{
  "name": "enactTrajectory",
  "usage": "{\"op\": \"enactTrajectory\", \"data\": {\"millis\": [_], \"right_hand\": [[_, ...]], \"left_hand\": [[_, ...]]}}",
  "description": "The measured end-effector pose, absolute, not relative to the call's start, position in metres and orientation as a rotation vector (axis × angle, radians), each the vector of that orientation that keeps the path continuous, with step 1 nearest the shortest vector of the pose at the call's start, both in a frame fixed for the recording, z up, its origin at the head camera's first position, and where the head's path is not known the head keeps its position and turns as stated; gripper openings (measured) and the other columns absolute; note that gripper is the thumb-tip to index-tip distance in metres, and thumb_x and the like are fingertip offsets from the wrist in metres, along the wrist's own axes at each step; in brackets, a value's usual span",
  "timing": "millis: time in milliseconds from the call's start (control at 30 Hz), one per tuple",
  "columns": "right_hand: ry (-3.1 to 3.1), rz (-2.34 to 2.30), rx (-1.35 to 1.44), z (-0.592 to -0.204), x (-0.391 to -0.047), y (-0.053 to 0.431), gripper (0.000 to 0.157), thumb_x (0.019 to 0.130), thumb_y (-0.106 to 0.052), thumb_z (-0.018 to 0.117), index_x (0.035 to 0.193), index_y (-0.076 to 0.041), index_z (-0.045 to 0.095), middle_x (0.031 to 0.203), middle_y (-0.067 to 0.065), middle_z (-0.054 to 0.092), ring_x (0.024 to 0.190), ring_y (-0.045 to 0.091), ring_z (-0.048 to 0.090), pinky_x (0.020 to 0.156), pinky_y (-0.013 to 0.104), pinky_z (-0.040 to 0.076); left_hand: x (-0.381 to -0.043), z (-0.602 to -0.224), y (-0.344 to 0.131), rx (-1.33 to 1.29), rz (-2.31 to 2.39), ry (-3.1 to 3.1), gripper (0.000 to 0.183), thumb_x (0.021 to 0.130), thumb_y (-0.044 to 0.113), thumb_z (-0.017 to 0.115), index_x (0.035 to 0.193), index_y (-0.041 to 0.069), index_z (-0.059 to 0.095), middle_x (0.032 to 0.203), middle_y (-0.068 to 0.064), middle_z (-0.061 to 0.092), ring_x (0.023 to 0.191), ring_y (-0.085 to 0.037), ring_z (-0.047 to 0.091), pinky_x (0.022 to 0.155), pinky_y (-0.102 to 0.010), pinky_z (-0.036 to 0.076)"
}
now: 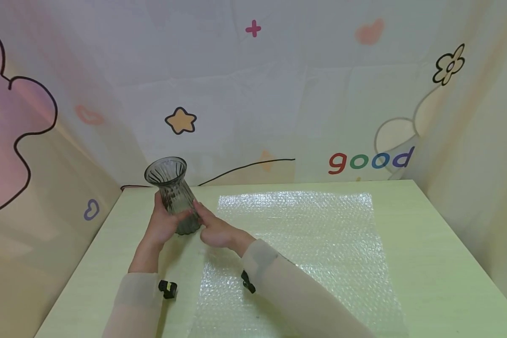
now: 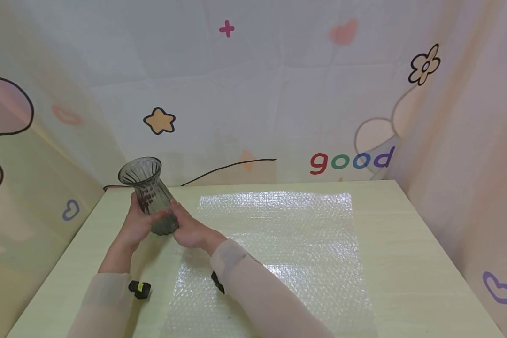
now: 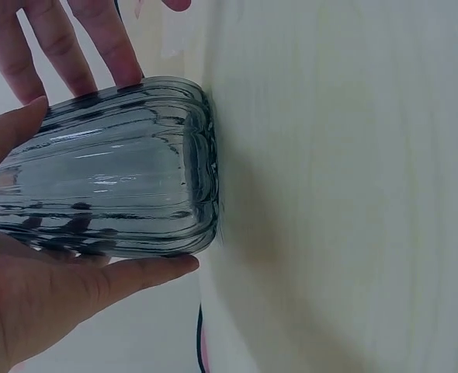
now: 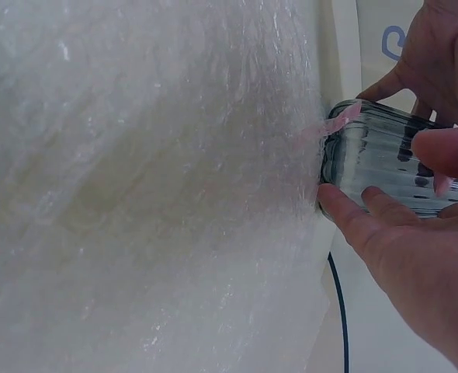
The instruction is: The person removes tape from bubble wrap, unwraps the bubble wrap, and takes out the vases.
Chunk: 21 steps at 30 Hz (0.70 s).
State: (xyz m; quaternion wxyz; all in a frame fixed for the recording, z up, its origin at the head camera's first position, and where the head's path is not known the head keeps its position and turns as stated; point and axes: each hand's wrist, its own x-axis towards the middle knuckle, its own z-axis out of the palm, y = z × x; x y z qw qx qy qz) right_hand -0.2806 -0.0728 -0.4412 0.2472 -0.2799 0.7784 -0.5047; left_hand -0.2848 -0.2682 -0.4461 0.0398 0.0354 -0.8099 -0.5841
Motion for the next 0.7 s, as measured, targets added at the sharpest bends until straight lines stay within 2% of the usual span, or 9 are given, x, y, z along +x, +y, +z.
{"op": "enactTrajectory", "data": {"millis": [133,300,533,600,700], "right_hand": [[2.128,-1.345,-0.775,-0.442,-0.282,-0.068,0.097,0.086,0.012,0.039,0.168,-0.023,-0.001,0.176,0.004,-0.001,0.157,0.034,0.029,0.127,0.043,0.026],[2.163,-1.304,-0.766,-0.442,-0.285,-0.057,0.089,0.087,0.012,0.037,0.168,-0.016,0.013,0.175,0.005,0.009,0.157,0.033,0.030,0.126,0.044,0.029],[2.221,-1.254,-0.771,-0.434,-0.285,-0.039,0.085,0.089,0.007,0.041,0.167,-0.019,0.019,0.175,0.001,0.011,0.158,0.027,0.029,0.125,0.046,0.031],[2.235,-1.246,-0.786,-0.432,-0.285,-0.033,0.084,0.090,0.005,0.043,0.167,-0.019,0.020,0.175,0.001,0.012,0.158,0.028,0.028,0.125,0.047,0.030],[2.275,-1.210,-0.821,-0.430,-0.283,-0.024,0.081,0.093,0.002,0.045,0.167,-0.018,0.020,0.175,0.001,0.012,0.158,0.028,0.029,0.125,0.048,0.030]], "left_hand": [[-0.284,-0.450,-0.269,0.136,-1.732,-2.499,0.109,0.092,0.019,0.078,0.166,0.015,-0.002,0.171,-0.020,0.016,0.158,-0.038,0.018,0.128,-0.054,0.018],[-0.277,-0.452,-0.270,0.180,-1.568,-2.573,0.111,0.093,0.032,0.078,0.166,0.010,-0.002,0.170,-0.025,0.014,0.157,-0.043,0.020,0.126,-0.059,0.023],[-0.261,-0.445,-0.272,0.270,-1.378,-2.675,0.113,0.092,0.048,0.076,0.166,0.006,0.001,0.166,-0.029,0.017,0.152,-0.048,0.027,0.121,-0.063,0.029],[-0.255,-0.443,-0.273,0.294,-1.343,-2.678,0.110,0.092,0.049,0.075,0.164,0.003,0.006,0.162,-0.030,0.020,0.147,-0.049,0.033,0.117,-0.062,0.034],[-0.247,-0.438,-0.273,0.323,-1.265,-2.663,0.094,0.092,0.048,0.075,0.153,-0.003,0.025,0.148,-0.028,0.032,0.130,-0.043,0.042,0.103,-0.054,0.041]]}}
